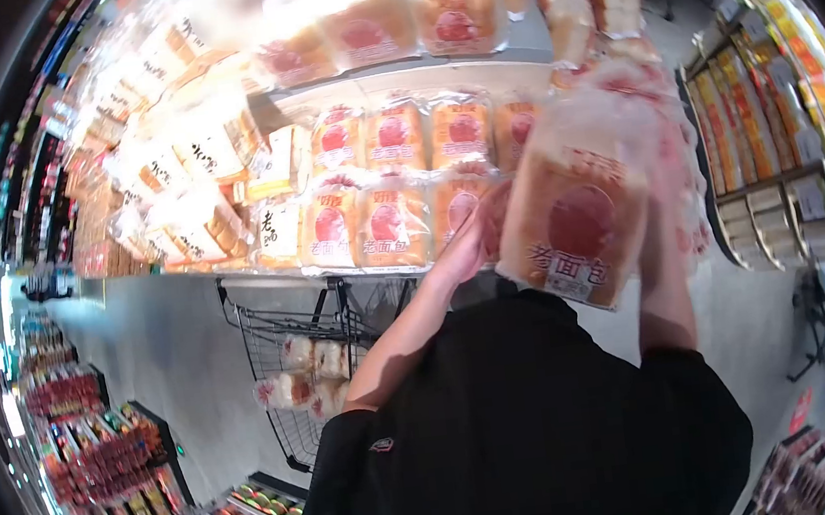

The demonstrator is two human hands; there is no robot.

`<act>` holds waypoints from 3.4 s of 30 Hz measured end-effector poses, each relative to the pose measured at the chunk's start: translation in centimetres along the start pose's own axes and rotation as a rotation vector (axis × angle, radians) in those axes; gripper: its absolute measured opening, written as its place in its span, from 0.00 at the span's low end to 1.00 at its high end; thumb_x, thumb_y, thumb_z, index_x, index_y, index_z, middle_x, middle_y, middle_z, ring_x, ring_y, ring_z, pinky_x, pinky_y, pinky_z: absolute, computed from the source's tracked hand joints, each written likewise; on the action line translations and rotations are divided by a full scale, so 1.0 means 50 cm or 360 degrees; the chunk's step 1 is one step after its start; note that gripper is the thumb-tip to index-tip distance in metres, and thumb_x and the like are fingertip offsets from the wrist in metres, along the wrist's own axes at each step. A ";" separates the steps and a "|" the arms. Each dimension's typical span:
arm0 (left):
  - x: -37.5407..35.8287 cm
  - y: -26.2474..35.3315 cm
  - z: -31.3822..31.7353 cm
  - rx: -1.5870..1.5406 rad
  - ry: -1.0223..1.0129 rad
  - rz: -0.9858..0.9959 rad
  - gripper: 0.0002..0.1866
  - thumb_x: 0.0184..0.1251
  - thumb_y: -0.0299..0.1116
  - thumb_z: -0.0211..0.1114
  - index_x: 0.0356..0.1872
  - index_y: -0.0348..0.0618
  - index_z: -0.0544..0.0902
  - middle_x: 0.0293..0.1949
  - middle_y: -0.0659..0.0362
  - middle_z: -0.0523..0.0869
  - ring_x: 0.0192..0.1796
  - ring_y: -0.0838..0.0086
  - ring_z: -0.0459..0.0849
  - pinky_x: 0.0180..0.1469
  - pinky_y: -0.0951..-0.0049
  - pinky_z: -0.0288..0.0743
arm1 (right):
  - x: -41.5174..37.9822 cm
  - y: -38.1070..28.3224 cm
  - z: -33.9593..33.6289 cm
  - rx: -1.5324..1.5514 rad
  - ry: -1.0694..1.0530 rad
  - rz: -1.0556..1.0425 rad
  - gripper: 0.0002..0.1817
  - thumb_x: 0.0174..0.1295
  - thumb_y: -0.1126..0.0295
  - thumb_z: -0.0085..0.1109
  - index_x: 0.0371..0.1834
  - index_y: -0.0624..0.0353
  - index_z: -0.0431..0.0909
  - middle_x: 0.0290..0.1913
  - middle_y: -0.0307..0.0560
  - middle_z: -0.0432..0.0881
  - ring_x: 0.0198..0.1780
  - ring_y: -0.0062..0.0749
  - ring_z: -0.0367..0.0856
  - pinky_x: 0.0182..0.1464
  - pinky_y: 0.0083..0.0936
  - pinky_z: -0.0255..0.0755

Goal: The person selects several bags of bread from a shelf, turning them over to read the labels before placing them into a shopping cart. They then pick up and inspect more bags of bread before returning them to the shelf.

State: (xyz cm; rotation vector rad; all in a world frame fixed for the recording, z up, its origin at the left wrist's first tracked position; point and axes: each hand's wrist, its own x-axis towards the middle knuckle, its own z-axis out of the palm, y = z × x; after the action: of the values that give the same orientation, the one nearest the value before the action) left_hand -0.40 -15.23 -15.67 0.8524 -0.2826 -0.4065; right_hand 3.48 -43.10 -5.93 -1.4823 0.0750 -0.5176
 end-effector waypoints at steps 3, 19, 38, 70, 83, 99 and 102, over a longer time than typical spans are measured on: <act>-0.035 -0.037 -0.051 -0.0108 0.0057 -0.0732 0.31 0.77 0.48 0.50 0.72 0.40 0.60 0.68 0.52 0.69 0.68 0.66 0.71 0.66 0.63 0.69 | -0.062 0.024 0.086 0.0150 -0.0027 0.0284 0.17 0.69 0.70 0.52 0.59 0.59 0.71 0.59 0.47 0.77 0.57 0.29 0.76 0.57 0.27 0.73; -0.092 0.186 -0.022 -0.0142 0.0335 -0.1093 0.42 0.73 0.66 0.33 0.63 0.34 0.69 0.46 0.40 0.84 0.36 0.55 0.89 0.33 0.64 0.87 | -0.223 0.132 0.205 0.1212 -0.0583 0.1208 0.27 0.75 0.48 0.38 0.67 0.54 0.66 0.55 0.44 0.77 0.53 0.32 0.79 0.52 0.33 0.78; -0.090 0.176 -0.012 0.0064 0.0178 -0.1122 0.47 0.71 0.71 0.26 0.67 0.35 0.68 0.53 0.41 0.82 0.35 0.66 0.89 0.33 0.73 0.86 | -0.236 0.124 0.203 0.1161 -0.0415 0.1295 0.36 0.72 0.37 0.32 0.69 0.53 0.66 0.59 0.45 0.76 0.57 0.36 0.77 0.57 0.37 0.74; -0.087 0.165 -0.013 0.0237 0.0284 -0.1176 0.31 0.78 0.54 0.38 0.60 0.34 0.73 0.51 0.46 0.85 0.37 0.67 0.89 0.34 0.76 0.85 | -0.235 0.166 0.199 0.1298 -0.0296 0.1258 0.30 0.75 0.44 0.37 0.64 0.58 0.71 0.57 0.43 0.79 0.57 0.29 0.78 0.59 0.28 0.71; -0.096 0.163 0.004 0.0293 0.0265 -0.1144 0.32 0.78 0.54 0.36 0.63 0.33 0.70 0.52 0.44 0.84 0.39 0.66 0.89 0.35 0.76 0.86 | -0.249 0.192 0.198 0.1093 -0.0211 0.1146 0.23 0.71 0.61 0.52 0.63 0.63 0.64 0.52 0.48 0.78 0.50 0.28 0.81 0.49 0.25 0.78; -0.103 0.152 0.004 0.0454 0.0279 -0.1112 0.31 0.77 0.54 0.37 0.62 0.36 0.73 0.49 0.46 0.86 0.38 0.66 0.90 0.36 0.76 0.84 | -0.264 0.163 0.192 0.1109 -0.0378 0.1040 0.19 0.73 0.58 0.46 0.59 0.58 0.71 0.49 0.41 0.80 0.48 0.23 0.81 0.48 0.24 0.77; -0.105 0.155 0.002 0.0478 0.0275 -0.1097 0.29 0.77 0.51 0.40 0.61 0.36 0.74 0.47 0.46 0.87 0.38 0.66 0.90 0.36 0.76 0.85 | -0.261 0.156 0.191 0.1055 -0.0442 0.0977 0.19 0.73 0.58 0.45 0.58 0.58 0.72 0.47 0.40 0.81 0.46 0.22 0.82 0.46 0.23 0.77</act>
State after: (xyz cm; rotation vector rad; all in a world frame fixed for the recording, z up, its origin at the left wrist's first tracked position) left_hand -3.30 -8.34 -10.02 1.2688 0.1280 -0.9409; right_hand -2.46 -29.34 -15.83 -0.8019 0.1202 0.1647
